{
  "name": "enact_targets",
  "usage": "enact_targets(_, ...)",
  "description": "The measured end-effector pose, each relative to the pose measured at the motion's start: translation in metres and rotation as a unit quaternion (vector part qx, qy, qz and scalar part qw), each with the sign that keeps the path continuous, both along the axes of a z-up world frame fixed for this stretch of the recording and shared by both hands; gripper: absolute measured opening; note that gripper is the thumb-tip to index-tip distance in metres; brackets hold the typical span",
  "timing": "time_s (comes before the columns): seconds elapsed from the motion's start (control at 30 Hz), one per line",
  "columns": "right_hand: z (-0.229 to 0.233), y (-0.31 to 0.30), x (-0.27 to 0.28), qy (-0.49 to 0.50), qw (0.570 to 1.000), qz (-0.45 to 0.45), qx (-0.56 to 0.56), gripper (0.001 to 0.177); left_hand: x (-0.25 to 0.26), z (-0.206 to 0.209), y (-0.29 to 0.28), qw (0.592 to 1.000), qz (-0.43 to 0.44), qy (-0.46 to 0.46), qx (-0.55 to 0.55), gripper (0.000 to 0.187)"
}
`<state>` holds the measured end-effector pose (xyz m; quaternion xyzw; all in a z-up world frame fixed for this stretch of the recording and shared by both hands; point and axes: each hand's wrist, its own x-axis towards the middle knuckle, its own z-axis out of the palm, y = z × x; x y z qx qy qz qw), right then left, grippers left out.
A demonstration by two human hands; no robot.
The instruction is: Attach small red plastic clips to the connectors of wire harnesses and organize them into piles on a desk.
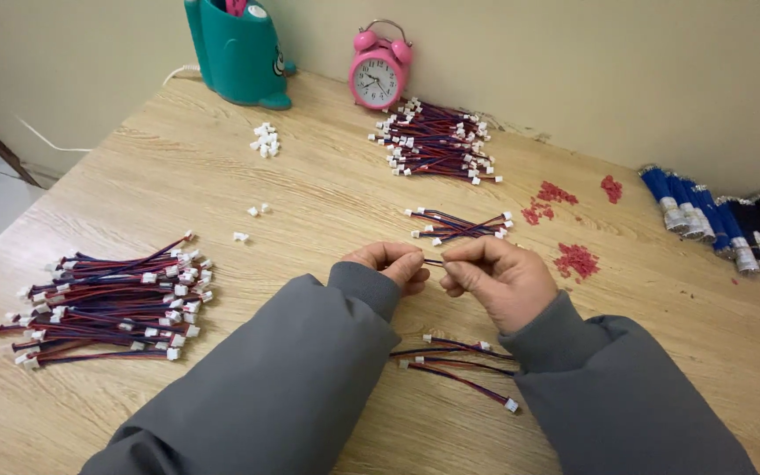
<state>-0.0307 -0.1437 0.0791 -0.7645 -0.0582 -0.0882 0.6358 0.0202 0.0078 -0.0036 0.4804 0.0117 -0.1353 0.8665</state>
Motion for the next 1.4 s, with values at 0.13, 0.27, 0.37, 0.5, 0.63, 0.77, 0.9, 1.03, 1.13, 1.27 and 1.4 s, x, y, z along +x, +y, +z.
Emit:
enact_targets(0.13,-0.01,0.0,0.0,0.005,0.999,0.005,0.038,0.019,-0.005,0.01,0.002,1.0,-0.009,0.023,-0.009,0.022)
enact_targets(0.27,-0.013,0.001,0.002,-0.003,1.0,-0.01,0.004,0.026,-0.006,0.009,-0.001,0.999,-0.008,0.026,-0.023,0.027)
enact_targets(0.37,-0.013,0.001,0.001,-0.011,0.999,-0.026,-0.023,0.029,-0.004,0.001,-0.004,0.999,-0.014,0.021,-0.03,0.029)
enact_targets(0.5,0.016,0.016,-0.008,-0.059,0.992,-0.042,-0.106,0.019,-0.008,0.01,-0.001,0.999,-0.023,0.021,-0.029,0.029)
enact_targets(0.63,0.015,0.013,-0.007,-0.08,0.981,-0.049,-0.168,0.017,-0.007,0.007,-0.001,0.999,-0.022,0.024,-0.039,0.028)
enact_targets(0.77,0.014,0.011,-0.005,-0.139,0.959,-0.059,-0.241,0.015,-0.002,-0.006,-0.005,0.998,-0.023,0.022,-0.047,0.03)
enact_targets(0.9,0.005,0.008,-0.004,-0.157,0.949,-0.069,-0.263,0.015,-0.009,0.007,-0.002,0.998,-0.02,0.029,-0.046,0.027)
enact_targets(1.03,0.007,0.008,-0.005,-0.152,0.957,-0.063,-0.241,0.015,-0.007,-0.002,-0.005,0.998,-0.027,0.017,-0.045,0.029)
enact_targets(1.13,0.003,0.005,-0.003,-0.152,0.965,-0.054,-0.209,0.015,-0.004,-0.009,-0.006,0.998,-0.035,0.007,-0.052,0.03)
enact_targets(1.27,-0.009,-0.002,0.001,-0.155,0.964,-0.067,-0.206,0.019,-0.001,-0.014,-0.006,0.998,-0.032,0.004,-0.053,0.032)
enact_targets(1.4,-0.003,0.004,-0.002,-0.156,0.958,-0.083,-0.224,0.014,-0.002,-0.009,-0.005,0.998,-0.026,-0.001,-0.053,0.032)
